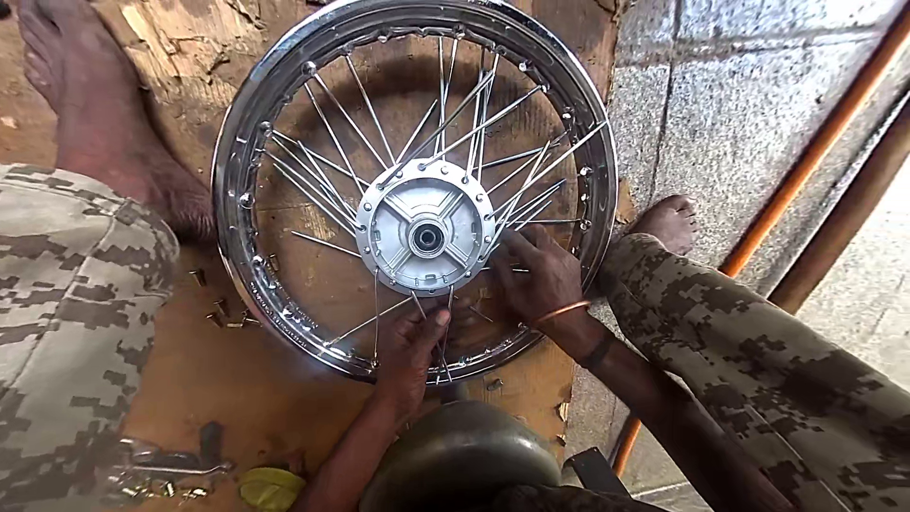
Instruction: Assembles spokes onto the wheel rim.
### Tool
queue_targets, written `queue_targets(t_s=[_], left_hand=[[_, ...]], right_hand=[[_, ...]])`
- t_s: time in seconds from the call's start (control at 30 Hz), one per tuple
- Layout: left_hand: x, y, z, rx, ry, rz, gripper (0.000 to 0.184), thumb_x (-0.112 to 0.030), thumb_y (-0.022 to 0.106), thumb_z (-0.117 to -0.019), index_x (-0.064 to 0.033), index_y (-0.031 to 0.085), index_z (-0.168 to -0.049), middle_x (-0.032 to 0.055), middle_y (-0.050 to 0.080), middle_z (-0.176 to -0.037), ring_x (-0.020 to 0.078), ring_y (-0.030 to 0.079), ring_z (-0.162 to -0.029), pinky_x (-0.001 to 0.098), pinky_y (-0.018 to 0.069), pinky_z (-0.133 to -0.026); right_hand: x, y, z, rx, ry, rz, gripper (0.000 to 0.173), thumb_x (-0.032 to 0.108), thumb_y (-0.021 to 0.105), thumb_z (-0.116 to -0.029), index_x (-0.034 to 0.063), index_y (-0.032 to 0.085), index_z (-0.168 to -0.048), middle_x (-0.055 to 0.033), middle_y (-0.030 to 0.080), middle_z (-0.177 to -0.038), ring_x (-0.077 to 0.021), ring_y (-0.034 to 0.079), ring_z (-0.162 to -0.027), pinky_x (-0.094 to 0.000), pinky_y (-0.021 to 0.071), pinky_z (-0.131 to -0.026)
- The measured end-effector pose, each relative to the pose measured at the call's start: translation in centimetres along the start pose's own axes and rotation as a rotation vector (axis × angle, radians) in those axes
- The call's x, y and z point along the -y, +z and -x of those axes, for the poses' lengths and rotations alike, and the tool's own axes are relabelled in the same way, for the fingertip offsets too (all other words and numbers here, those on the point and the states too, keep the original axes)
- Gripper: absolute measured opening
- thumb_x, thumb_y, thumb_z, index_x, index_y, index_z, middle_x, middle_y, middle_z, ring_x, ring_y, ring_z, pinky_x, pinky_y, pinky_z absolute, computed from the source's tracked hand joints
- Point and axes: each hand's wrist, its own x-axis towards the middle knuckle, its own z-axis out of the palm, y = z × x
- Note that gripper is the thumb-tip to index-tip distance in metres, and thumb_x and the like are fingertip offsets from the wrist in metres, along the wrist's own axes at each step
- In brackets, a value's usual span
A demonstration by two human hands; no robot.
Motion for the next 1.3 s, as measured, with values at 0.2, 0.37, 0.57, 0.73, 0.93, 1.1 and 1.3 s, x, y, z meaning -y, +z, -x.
queue_targets(t_s=[0.2, 0.37, 0.57, 0.73, 0.93, 1.1, 1.3], left_hand=[[-0.3, 0.1, 0.2, 0.087, -0.052, 0.078, 0.037, -0.017, 0.043, -0.1095, -0.006, 0.059, -0.141, 0.019, 0.058, -0.144, 0.0333, 0.068, -0.117, 0.0442, 0.0621, -0.087], [-0.3, -0.3, 0.0, 0.236, -0.122, 0.068, 0.045, -0.022, 0.034, -0.1115, -0.0121, 0.047, -0.154, 0.0148, 0.051, -0.153, 0.0335, 0.061, -0.128, 0.0467, 0.0613, -0.09], [0.7, -2.1, 0.7, 0.254, -0.12, -0.044, 0.048, -0.026, 0.032, -0.111, -0.0128, 0.046, -0.155, 0.0169, 0.057, -0.145, 0.0347, 0.06, -0.128, 0.0513, 0.0555, -0.1], [1.5, -2.1, 0.8, 0.214, -0.116, 0.065, 0.047, -0.022, 0.034, -0.1111, -0.0067, 0.045, -0.154, 0.0198, 0.052, -0.151, 0.0358, 0.056, -0.133, 0.0514, 0.0518, -0.106], [1.9, -1.2, 1.0, 0.227, -0.076, 0.013, 0.037, -0.018, 0.047, -0.1089, -0.0002, 0.059, -0.139, 0.0243, 0.06, -0.138, 0.0378, 0.062, -0.124, 0.0517, 0.0538, -0.104], [2.5, -1.6, 1.1, 0.27, -0.018, -0.219, 0.032, -0.022, 0.051, -0.1078, -0.0031, 0.066, -0.129, 0.0118, 0.067, -0.126, 0.0225, 0.065, -0.115, 0.0402, 0.0524, -0.105], [2.7, -1.1, 1.6, 0.321, 0.023, -0.476, 0.032, -0.022, 0.048, -0.1091, -0.0032, 0.065, -0.13, 0.0048, 0.07, -0.119, 0.0107, 0.066, -0.109, 0.0302, 0.0545, -0.099]], right_hand=[[0.5, -3.4, 0.6, -0.001, -0.075, 0.25, 0.012, 0.018, 0.063, -0.0989, 0.0091, 0.072, -0.097, -0.0115, 0.061, -0.083, -0.0306, 0.064, -0.078, -0.0453, 0.0508, -0.063], [3.0, -3.3, 3.7, 0.748, 0.171, 0.114, 0.021, 0.03, 0.063, -0.0974, 0.0123, 0.072, -0.088, -0.0085, 0.068, -0.074, -0.0313, 0.069, -0.071, -0.056, 0.0541, -0.062], [2.8, -2.5, 5.1, 0.666, 0.141, -0.159, 0.023, 0.032, 0.062, -0.0956, 0.015, 0.071, -0.083, -0.0002, 0.063, -0.066, -0.0184, 0.064, -0.062, -0.0461, 0.054, -0.058], [1.2, -3.0, 0.9, 0.075, -0.044, -0.099, 0.033, 0.021, 0.064, -0.0968, 0.0087, 0.066, -0.127, -0.0033, 0.065, -0.082, -0.0191, 0.061, -0.062, -0.0413, 0.0522, -0.052], [0.0, -2.4, 0.2, 0.001, -0.063, -0.04, 0.016, 0.024, 0.06, -0.1011, 0.0086, 0.066, -0.099, -0.0056, 0.063, -0.077, -0.0206, 0.062, -0.061, -0.0411, 0.0503, -0.05], [1.6, 0.5, 4.8, 0.324, 0.055, -0.431, 0.032, 0.037, 0.051, -0.105, 0.0128, 0.072, -0.107, 0.004, 0.065, -0.076, -0.0083, 0.061, -0.062, -0.0325, 0.0555, -0.057], [3.2, 1.3, 5.4, 0.292, 0.045, -0.285, 0.018, 0.025, 0.061, -0.092, 0.0126, 0.073, -0.097, 0.0029, 0.065, -0.069, -0.0116, 0.062, -0.056, -0.0361, 0.0541, -0.05]])
